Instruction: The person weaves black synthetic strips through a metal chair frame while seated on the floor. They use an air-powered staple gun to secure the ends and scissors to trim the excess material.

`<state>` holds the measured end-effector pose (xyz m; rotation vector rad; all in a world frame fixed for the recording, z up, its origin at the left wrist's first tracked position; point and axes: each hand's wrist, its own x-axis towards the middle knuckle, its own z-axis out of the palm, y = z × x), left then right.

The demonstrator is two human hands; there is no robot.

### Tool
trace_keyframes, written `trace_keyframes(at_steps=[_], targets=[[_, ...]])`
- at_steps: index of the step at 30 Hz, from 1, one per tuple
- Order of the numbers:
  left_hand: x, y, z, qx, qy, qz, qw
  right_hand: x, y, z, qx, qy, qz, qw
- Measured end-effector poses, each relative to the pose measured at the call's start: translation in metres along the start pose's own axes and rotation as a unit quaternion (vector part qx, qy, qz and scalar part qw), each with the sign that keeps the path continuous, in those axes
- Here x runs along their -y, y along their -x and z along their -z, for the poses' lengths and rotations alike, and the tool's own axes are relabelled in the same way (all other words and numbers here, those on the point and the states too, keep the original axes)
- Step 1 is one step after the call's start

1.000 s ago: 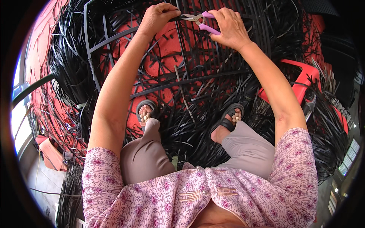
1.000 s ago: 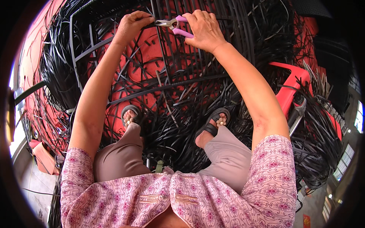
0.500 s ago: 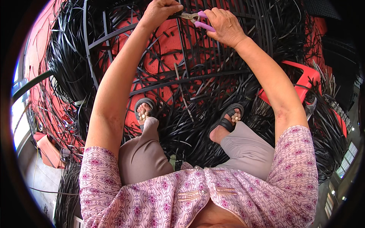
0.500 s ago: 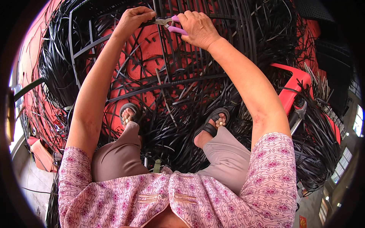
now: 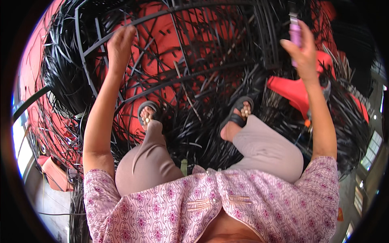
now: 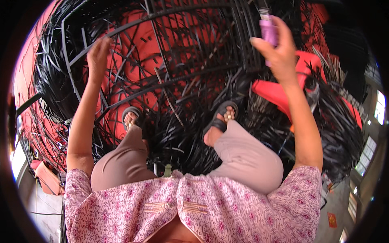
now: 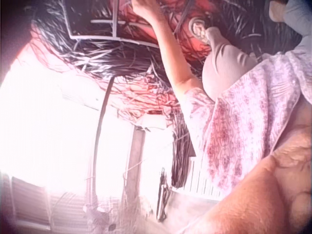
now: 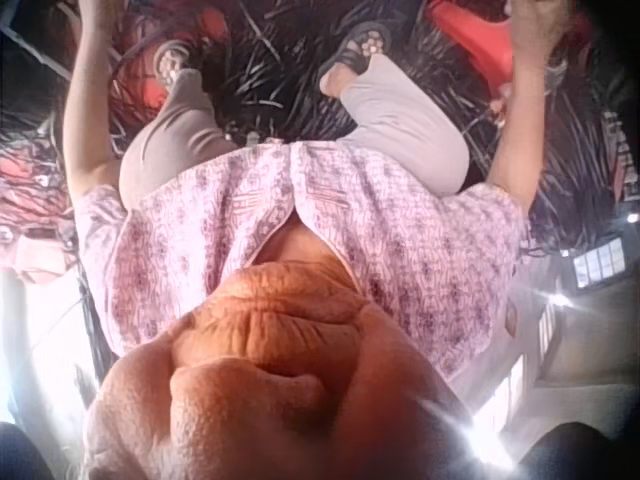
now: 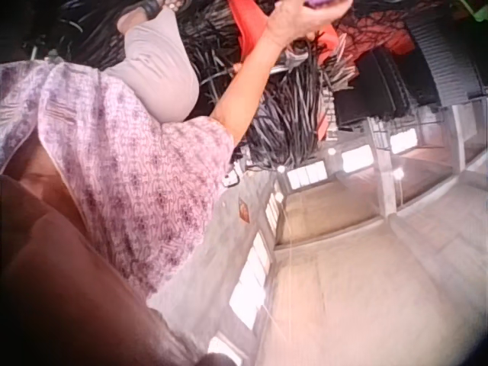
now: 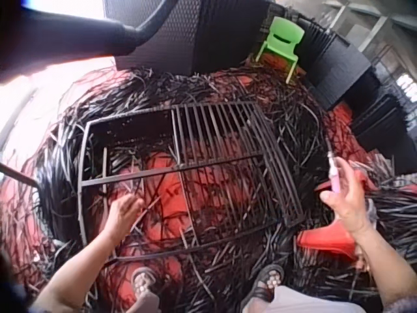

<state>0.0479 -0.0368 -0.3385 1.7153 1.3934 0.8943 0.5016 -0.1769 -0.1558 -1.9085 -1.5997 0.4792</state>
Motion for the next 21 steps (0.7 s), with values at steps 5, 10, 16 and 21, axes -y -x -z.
trace_keyframes(at_steps=[5, 10, 16, 21], targets=[[0.060, 0.143, -0.015, 0.235, -0.222, -0.042, 0.945, -0.016, 0.143, 0.151, -0.249, 0.092, -0.078, 0.961], [0.100, 0.182, -0.040, 0.285, -0.300, -0.062, 0.908, -0.011, 0.329, 0.252, -0.452, 0.331, -0.250, 0.789], [0.139, 0.172, -0.060, 0.352, -0.178, -0.049, 0.918, -0.022, 0.490, 0.308, -0.496, 0.351, -0.357, 0.709], [0.105, 0.161, -0.066, 0.460, -0.217, 0.007, 0.861, -0.042, 0.576, 0.348, -0.531, 0.427, -0.437, 0.587]])
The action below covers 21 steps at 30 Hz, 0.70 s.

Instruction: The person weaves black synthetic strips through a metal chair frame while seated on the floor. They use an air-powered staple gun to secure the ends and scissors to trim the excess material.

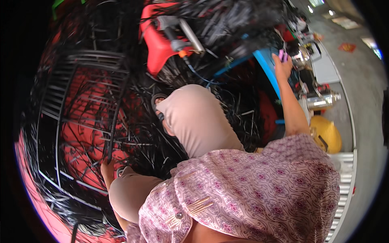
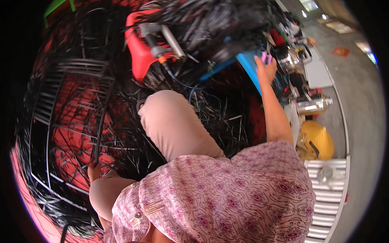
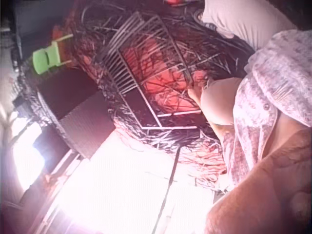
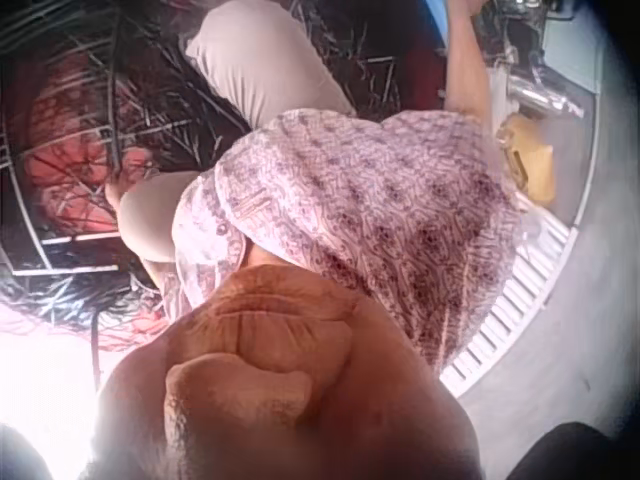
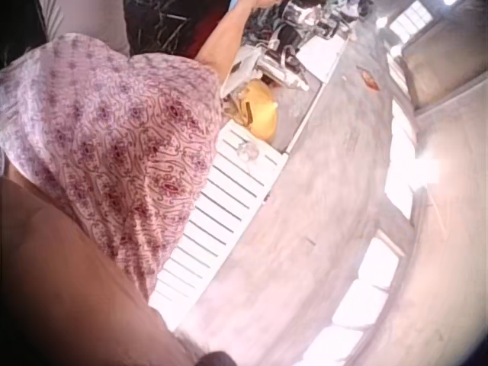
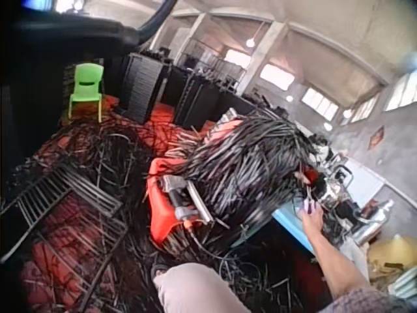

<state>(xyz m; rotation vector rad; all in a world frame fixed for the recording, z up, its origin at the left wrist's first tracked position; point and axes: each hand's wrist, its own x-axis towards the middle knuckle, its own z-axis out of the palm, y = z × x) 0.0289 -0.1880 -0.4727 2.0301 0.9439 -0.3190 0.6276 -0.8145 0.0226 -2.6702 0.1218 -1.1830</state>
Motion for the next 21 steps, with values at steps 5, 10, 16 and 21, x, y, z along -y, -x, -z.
trace_keyframes(at_steps=[5, 10, 16, 21], targets=[[-0.083, 0.092, 0.073, -0.133, -0.099, 0.055, 0.985, -0.024, -0.017, -0.029, 0.214, -0.080, -0.105, 0.968], [-0.192, 0.114, 0.182, -0.284, -0.207, 0.024, 0.936, -0.172, -0.069, -0.094, 0.379, -0.058, -0.155, 0.910], [-0.248, 0.172, 0.302, -0.345, -0.230, 0.107, 0.904, -0.080, -0.027, -0.076, 0.151, 0.113, -0.033, 0.982], [-0.263, 0.177, 0.309, -0.368, -0.210, 0.114, 0.899, -0.036, -0.043, -0.019, -0.004, -0.092, 0.191, 0.977]])
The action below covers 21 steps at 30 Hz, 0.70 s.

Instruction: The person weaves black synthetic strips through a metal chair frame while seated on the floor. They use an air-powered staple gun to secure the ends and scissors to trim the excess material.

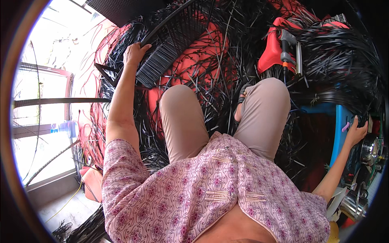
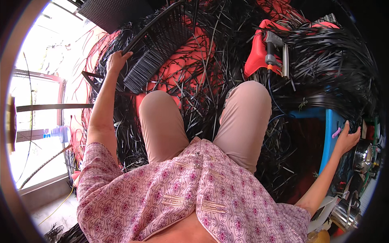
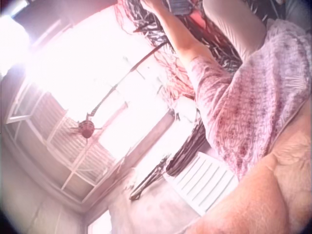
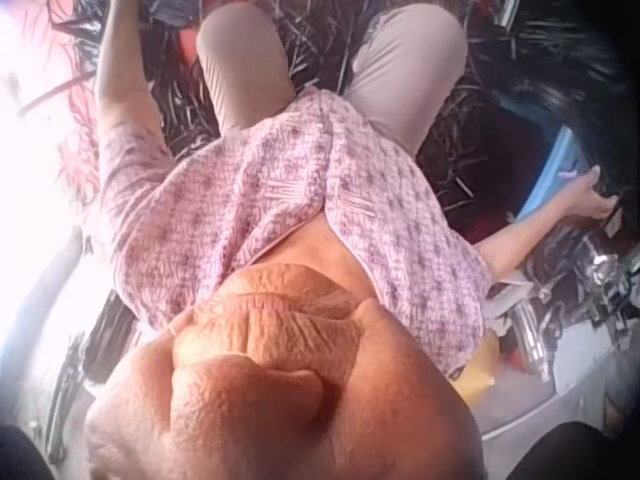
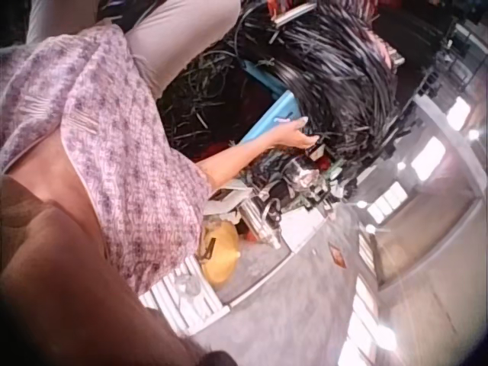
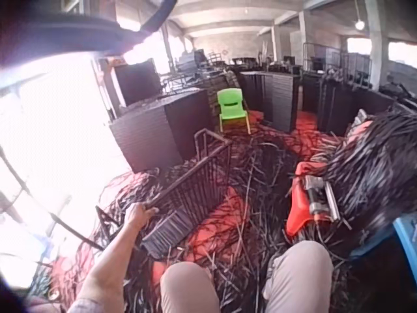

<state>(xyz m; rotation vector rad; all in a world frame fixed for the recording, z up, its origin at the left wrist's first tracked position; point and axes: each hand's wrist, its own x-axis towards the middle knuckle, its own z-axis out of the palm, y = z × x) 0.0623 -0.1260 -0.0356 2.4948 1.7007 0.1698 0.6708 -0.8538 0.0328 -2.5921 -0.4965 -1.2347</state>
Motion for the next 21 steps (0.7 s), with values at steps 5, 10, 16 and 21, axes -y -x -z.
trace_keyframes(at_steps=[5, 10, 16, 21], targets=[[0.006, 0.027, 0.021, 0.004, 0.043, 0.016, 0.999, 0.129, -0.017, 0.011, 0.046, -0.262, 0.010, 0.964], [0.032, 0.069, 0.040, 0.036, 0.045, 0.018, 0.998, 0.322, 0.007, 0.049, 0.187, -0.522, 0.030, 0.832], [0.050, 0.129, 0.049, 0.076, 0.103, -0.006, 0.992, 0.498, 0.083, 0.097, 0.310, -0.677, 0.170, 0.646], [0.055, 0.177, 0.054, 0.103, 0.153, 0.011, 0.983, 0.605, 0.113, 0.105, 0.380, -0.639, 0.317, 0.589]])
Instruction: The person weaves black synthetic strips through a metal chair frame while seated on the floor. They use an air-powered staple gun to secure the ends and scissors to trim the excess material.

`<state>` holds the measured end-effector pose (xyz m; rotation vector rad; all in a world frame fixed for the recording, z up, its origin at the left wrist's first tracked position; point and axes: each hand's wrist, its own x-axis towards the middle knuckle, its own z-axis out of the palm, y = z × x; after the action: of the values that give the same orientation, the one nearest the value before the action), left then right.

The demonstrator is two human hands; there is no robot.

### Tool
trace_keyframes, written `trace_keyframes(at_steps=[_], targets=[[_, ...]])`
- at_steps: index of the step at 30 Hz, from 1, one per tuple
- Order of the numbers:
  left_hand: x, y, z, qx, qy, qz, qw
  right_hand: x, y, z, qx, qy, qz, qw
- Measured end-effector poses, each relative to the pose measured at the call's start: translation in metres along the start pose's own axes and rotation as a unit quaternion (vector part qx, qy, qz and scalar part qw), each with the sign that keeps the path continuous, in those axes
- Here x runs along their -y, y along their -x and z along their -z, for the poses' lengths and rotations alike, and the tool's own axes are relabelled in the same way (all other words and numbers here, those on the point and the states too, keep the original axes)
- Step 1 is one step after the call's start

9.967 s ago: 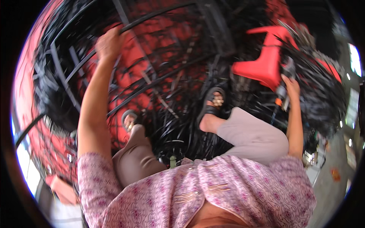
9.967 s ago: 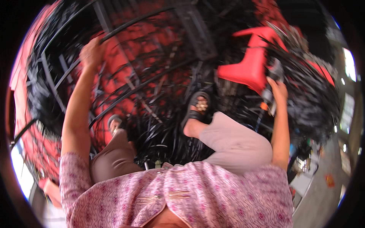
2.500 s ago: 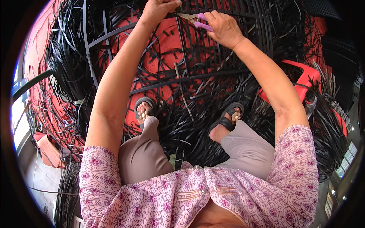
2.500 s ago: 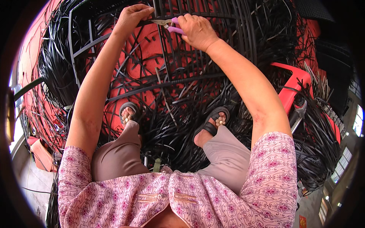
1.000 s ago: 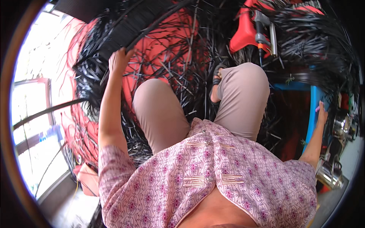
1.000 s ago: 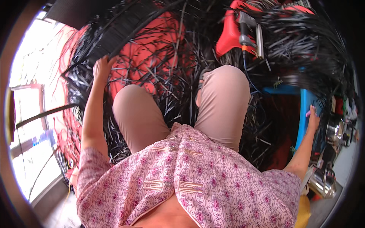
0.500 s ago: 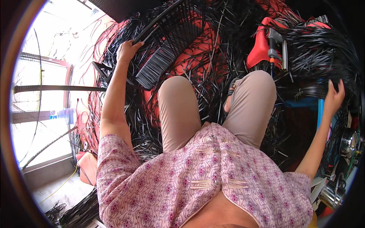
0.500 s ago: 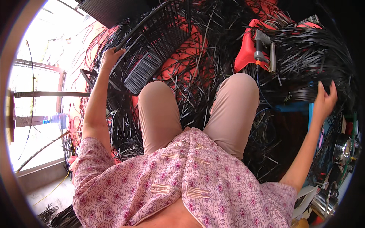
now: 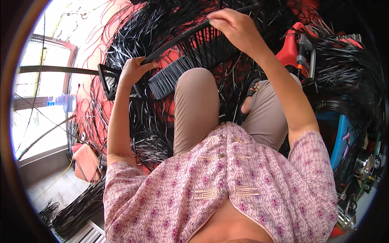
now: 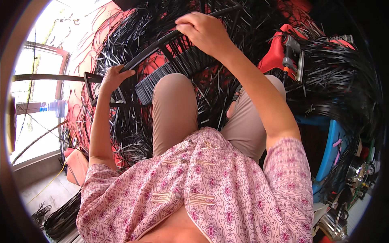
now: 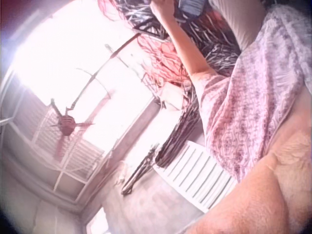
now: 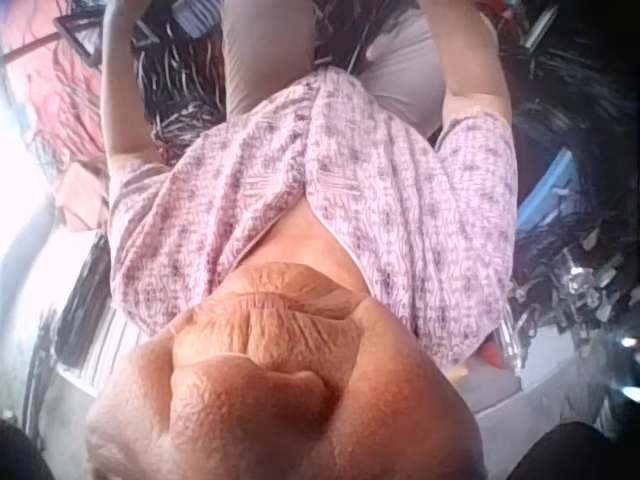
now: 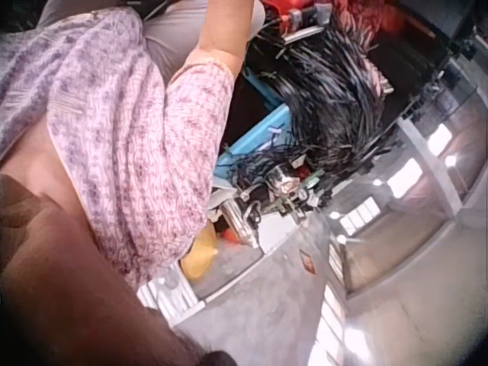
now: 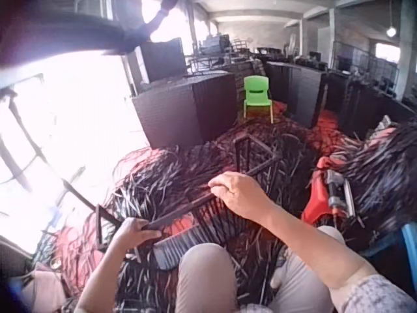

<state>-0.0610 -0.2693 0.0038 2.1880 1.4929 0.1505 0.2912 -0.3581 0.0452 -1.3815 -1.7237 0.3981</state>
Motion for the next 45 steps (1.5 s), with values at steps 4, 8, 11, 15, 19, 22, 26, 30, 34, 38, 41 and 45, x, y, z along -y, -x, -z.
trace_keyframes(at_steps=[4, 8, 11, 15, 19, 22, 26, 30, 34, 38, 41, 45], targets=[[0.002, 0.006, -0.005, -0.018, -0.023, -0.011, 1.000, -0.040, -0.063, -0.065, 0.134, 0.135, 0.072, 0.979], [-0.007, 0.007, -0.007, -0.032, -0.055, -0.023, 0.998, -0.087, -0.119, -0.119, 0.393, 0.130, 0.011, 0.910], [-0.013, 0.014, -0.008, -0.027, -0.060, -0.019, 0.998, -0.075, -0.130, -0.123, 0.518, 0.162, -0.138, 0.828], [0.002, 0.025, -0.017, -0.053, -0.075, -0.046, 0.995, -0.076, -0.126, -0.139, 0.576, 0.066, -0.275, 0.767], [-0.009, 0.020, -0.017, -0.017, -0.097, -0.071, 0.993, -0.086, -0.137, -0.115, 0.559, 0.022, -0.297, 0.774], [-0.011, 0.015, -0.024, -0.044, -0.063, -0.182, 0.980, -0.093, -0.153, -0.112, 0.587, 0.062, -0.296, 0.751], [-0.038, -0.024, -0.041, -0.042, 0.026, -0.258, 0.965, -0.069, -0.169, -0.116, 0.607, 0.238, -0.182, 0.736], [-0.065, -0.048, -0.032, 0.086, 0.048, -0.167, 0.981, -0.019, -0.155, -0.121, 0.568, 0.364, -0.028, 0.737], [-0.072, -0.064, -0.045, 0.099, 0.079, -0.140, 0.982, -0.004, -0.151, -0.119, 0.508, 0.417, 0.009, 0.754], [-0.052, -0.075, -0.059, -0.006, 0.139, -0.243, 0.960, 0.033, -0.137, -0.118, 0.451, 0.465, 0.012, 0.762], [-0.055, -0.083, -0.044, 0.152, 0.229, -0.149, 0.950, 0.051, -0.113, -0.093, 0.367, 0.431, 0.004, 0.824], [-0.040, -0.098, -0.053, 0.113, 0.264, -0.227, 0.931, 0.074, -0.077, -0.066, 0.345, 0.393, -0.080, 0.849]])
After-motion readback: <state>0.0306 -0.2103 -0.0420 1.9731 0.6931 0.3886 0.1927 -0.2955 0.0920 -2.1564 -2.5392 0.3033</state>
